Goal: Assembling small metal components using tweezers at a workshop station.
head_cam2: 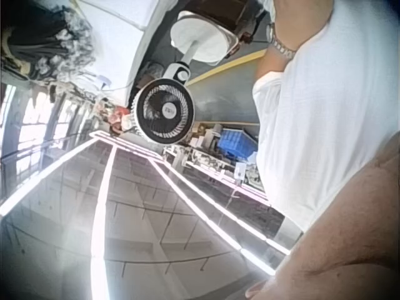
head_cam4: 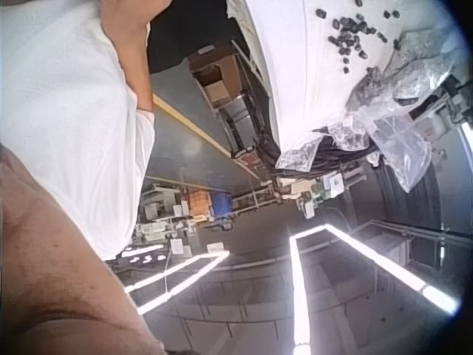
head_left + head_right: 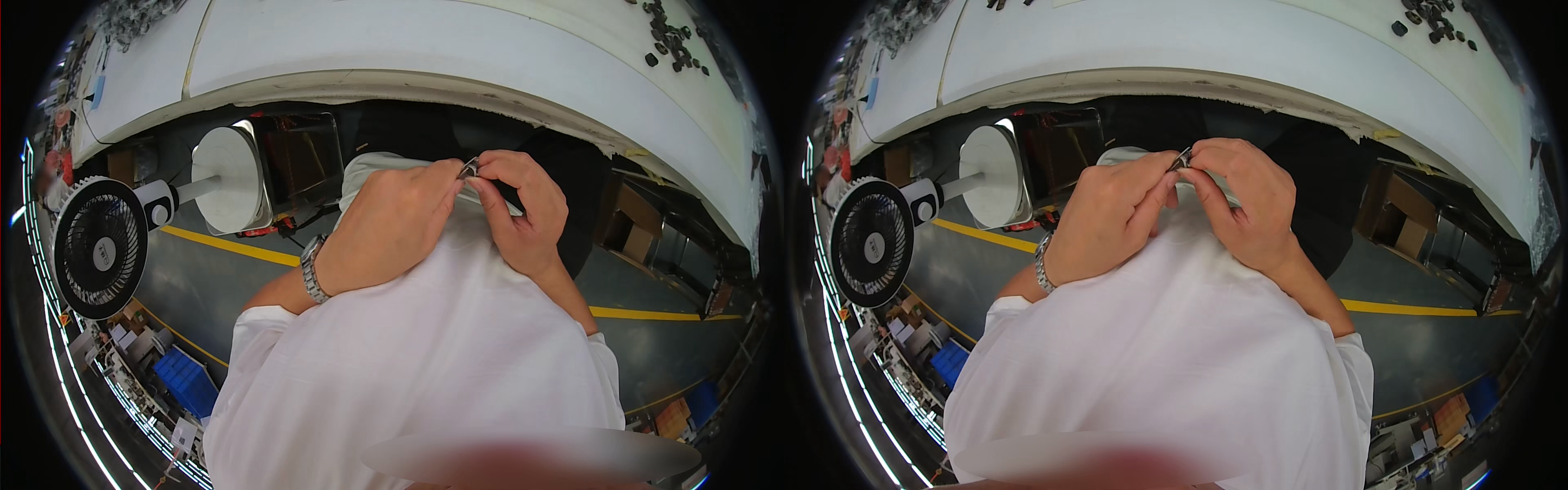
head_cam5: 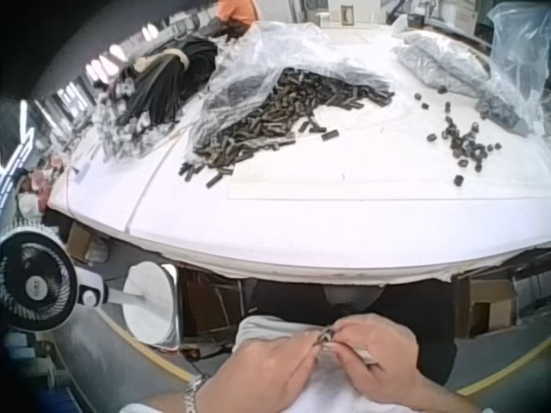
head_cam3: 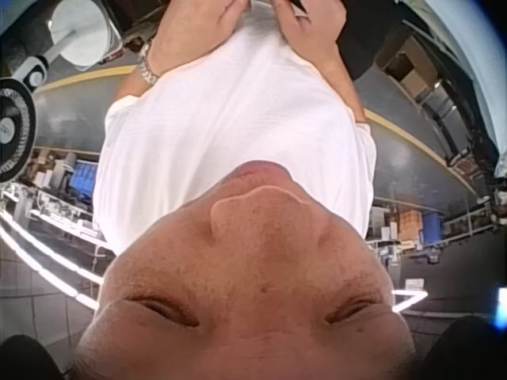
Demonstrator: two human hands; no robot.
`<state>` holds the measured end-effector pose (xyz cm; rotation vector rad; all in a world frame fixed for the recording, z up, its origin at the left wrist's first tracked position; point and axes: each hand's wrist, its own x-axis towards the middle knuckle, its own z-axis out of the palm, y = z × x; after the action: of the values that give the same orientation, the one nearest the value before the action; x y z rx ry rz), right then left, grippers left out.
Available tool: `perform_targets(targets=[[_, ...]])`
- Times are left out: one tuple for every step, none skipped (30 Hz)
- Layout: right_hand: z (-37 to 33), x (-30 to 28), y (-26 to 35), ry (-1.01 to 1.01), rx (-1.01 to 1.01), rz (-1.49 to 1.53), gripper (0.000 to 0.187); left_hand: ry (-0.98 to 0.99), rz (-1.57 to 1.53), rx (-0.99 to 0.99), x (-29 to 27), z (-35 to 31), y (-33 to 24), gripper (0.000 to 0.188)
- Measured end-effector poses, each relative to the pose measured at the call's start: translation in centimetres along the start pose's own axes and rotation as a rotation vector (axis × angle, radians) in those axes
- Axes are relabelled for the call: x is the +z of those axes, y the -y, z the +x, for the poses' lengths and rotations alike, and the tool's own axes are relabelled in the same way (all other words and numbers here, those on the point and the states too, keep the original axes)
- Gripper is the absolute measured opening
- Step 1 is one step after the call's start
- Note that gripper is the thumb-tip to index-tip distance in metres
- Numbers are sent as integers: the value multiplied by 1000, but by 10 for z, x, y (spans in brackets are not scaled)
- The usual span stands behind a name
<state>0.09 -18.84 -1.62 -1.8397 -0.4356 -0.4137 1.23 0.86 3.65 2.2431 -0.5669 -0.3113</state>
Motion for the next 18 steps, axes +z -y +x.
perform_targets(targets=[[-1, 0, -1, 11, -8, -5, 24, 31, -9, -12, -1, 0, 0, 22], [-1, 0, -1, 21, -17, -10, 24, 63, -18, -25, -3, 0, 0, 22], [-1, 0, -1, 20, -18, -11, 24, 62, -17, -23, -3, 0, 1, 22], [-1, 1, 0, 9, 46, 50, 24, 53, 19, 8, -4, 0, 2, 22], [-1, 1, 1, -2, 109, 110, 24, 43, 56, 40, -4, 0, 2, 21], [-1, 2, 3, -4, 106, 112, 24, 42, 60, 41, -3, -1, 2, 21], [-1, 4, 7, -22, 217, 159, 24, 4, 83, 75, -2, -1, 2, 22], [0, 5, 9, -40, 329, 207, 24, -33, 105, 110, -3, -1, 2, 22], [1, 6, 10, -42, 327, 209, 24, -33, 109, 112, -3, -1, 1, 22], [2, 6, 10, -44, 356, 221, 23, -17, 139, 113, -5, -1, 1, 23], [2, 6, 11, -46, 386, 233, 23, -1, 170, 115, -6, -1, 1, 24], [3, 5, 12, -48, 383, 234, 23, -1, 173, 116, -7, -1, 1, 24], [3, 4, 14, -35, 331, 152, 23, 12, 221, 135, -8, -1, 1, 24], [2, 3, 15, -23, 278, 70, 23, 25, 270, 152, -9, -1, 2, 24], [1, 3, 14, -25, 278, 71, 23, 26, 271, 154, -10, -2, 1, 24], [0, 2, 12, -26, 155, -21, 23, 49, 305, 169, -12, -2, 0, 22], [-1, 2, 12, -25, 34, -112, 24, 72, 339, 184, -14, -2, 0, 21], [-2, 3, 13, -25, 35, -110, 24, 73, 340, 182, -17, -1, -1, 21]])
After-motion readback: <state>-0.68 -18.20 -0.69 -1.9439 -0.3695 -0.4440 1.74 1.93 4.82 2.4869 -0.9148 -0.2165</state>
